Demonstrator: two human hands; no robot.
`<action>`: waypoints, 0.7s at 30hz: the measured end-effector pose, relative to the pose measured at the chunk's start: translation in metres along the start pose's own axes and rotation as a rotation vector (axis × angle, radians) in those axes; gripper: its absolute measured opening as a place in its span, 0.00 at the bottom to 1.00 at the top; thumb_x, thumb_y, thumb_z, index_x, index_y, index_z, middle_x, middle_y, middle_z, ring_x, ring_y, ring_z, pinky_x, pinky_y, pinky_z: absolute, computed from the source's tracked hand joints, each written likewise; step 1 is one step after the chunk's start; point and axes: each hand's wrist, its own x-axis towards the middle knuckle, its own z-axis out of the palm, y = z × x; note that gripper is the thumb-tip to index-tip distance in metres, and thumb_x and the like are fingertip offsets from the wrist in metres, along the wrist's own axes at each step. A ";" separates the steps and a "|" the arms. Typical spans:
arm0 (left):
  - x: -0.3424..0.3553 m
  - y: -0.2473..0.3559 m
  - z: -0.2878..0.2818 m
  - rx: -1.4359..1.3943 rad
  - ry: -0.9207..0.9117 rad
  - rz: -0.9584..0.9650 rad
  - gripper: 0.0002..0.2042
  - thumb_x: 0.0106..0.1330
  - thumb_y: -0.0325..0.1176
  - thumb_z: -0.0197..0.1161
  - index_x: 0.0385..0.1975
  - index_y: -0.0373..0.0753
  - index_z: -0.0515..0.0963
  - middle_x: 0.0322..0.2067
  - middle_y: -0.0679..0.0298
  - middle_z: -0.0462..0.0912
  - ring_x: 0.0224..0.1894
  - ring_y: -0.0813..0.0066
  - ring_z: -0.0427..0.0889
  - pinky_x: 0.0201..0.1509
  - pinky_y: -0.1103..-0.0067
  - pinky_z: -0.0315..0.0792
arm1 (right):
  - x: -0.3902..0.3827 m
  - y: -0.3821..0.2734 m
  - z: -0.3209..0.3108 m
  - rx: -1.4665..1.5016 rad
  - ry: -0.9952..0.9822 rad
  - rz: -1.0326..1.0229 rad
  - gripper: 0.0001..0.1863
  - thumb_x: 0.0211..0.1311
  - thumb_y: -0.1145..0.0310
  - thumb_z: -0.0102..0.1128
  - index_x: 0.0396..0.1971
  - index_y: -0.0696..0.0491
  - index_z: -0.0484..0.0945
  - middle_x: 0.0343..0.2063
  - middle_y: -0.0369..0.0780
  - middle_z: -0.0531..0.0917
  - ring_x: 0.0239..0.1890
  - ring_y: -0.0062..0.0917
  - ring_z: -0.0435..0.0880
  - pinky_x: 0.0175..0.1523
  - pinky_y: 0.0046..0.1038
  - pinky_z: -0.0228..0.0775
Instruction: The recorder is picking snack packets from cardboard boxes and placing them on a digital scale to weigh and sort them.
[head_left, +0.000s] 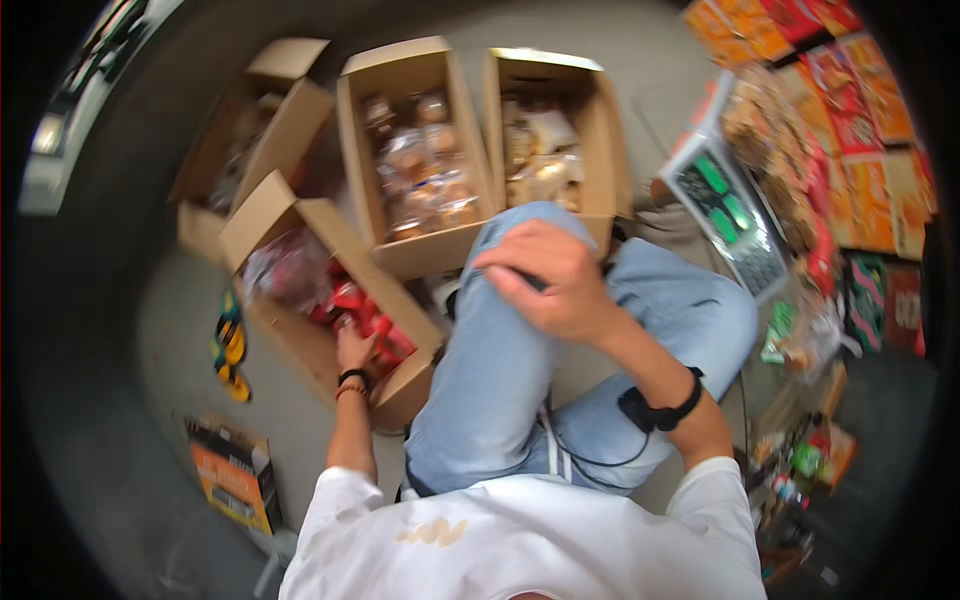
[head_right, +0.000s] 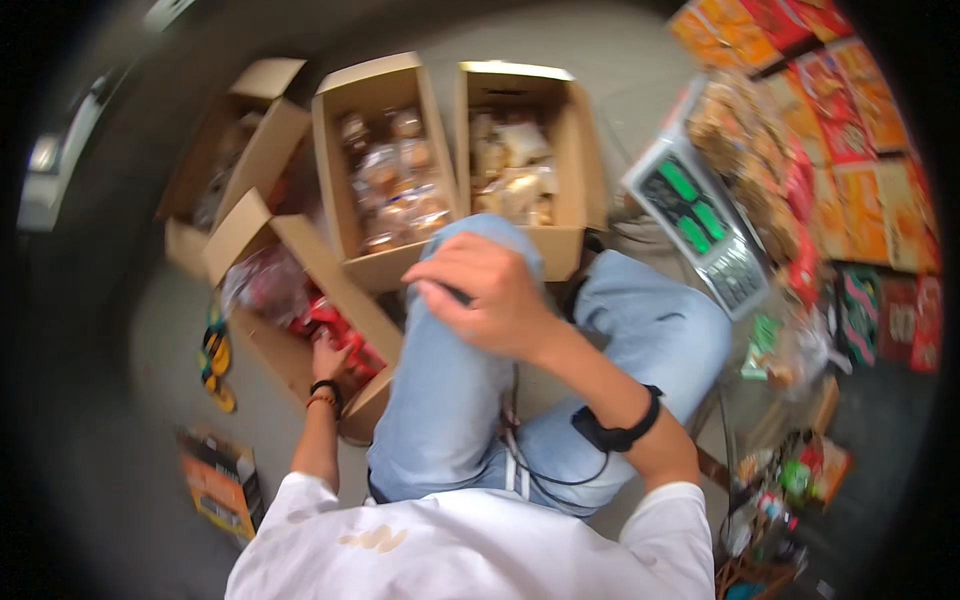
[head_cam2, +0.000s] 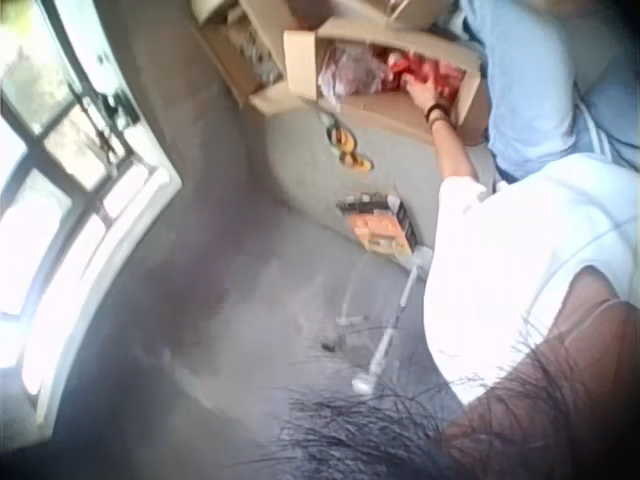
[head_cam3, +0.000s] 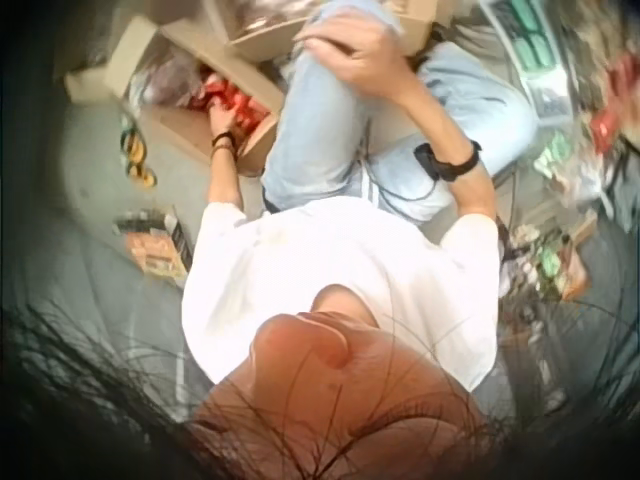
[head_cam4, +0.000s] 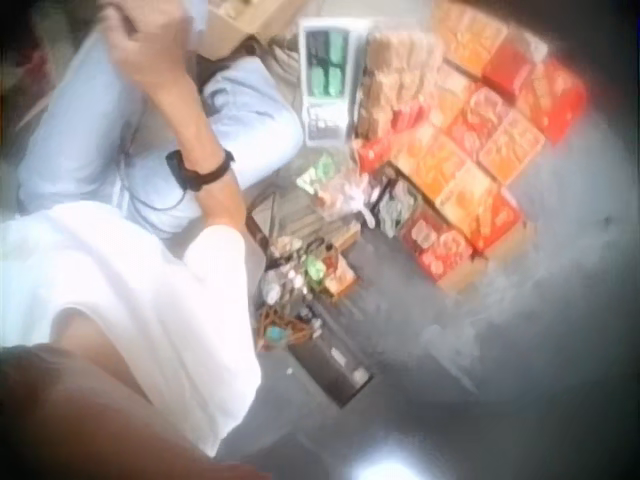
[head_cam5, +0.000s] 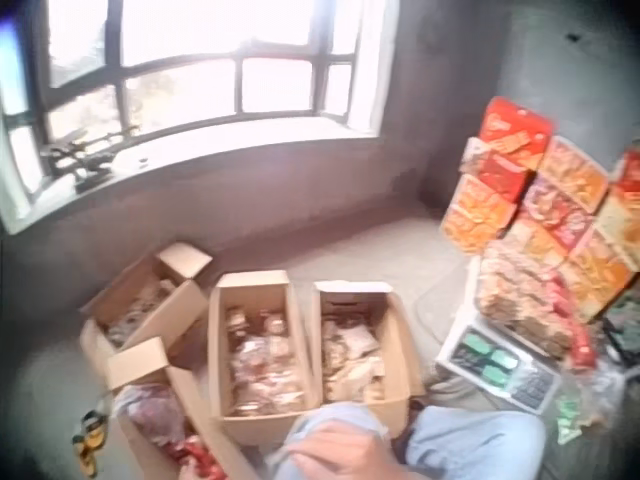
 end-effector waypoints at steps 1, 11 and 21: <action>0.005 0.004 0.004 0.079 0.003 0.100 0.42 0.58 0.53 0.80 0.69 0.34 0.75 0.65 0.40 0.79 0.67 0.45 0.79 0.71 0.59 0.74 | -0.003 0.002 0.000 -0.003 -0.011 0.025 0.07 0.60 0.73 0.71 0.38 0.53 0.90 0.33 0.41 0.89 0.40 0.35 0.88 0.46 0.36 0.82; 0.006 0.011 0.034 -0.019 -0.141 -0.096 0.18 0.74 0.37 0.68 0.38 0.22 0.84 0.37 0.33 0.88 0.38 0.41 0.88 0.43 0.55 0.78 | -0.013 0.008 0.002 -0.059 0.088 -0.037 0.05 0.62 0.71 0.68 0.34 0.55 0.87 0.31 0.40 0.87 0.43 0.36 0.87 0.49 0.38 0.81; 0.004 0.010 -0.077 -0.457 -0.102 0.121 0.13 0.79 0.37 0.58 0.35 0.34 0.80 0.22 0.70 0.78 0.22 0.77 0.76 0.23 0.77 0.69 | -0.010 0.004 0.017 0.032 0.083 -0.013 0.07 0.60 0.67 0.66 0.29 0.54 0.88 0.30 0.43 0.88 0.43 0.39 0.87 0.49 0.41 0.81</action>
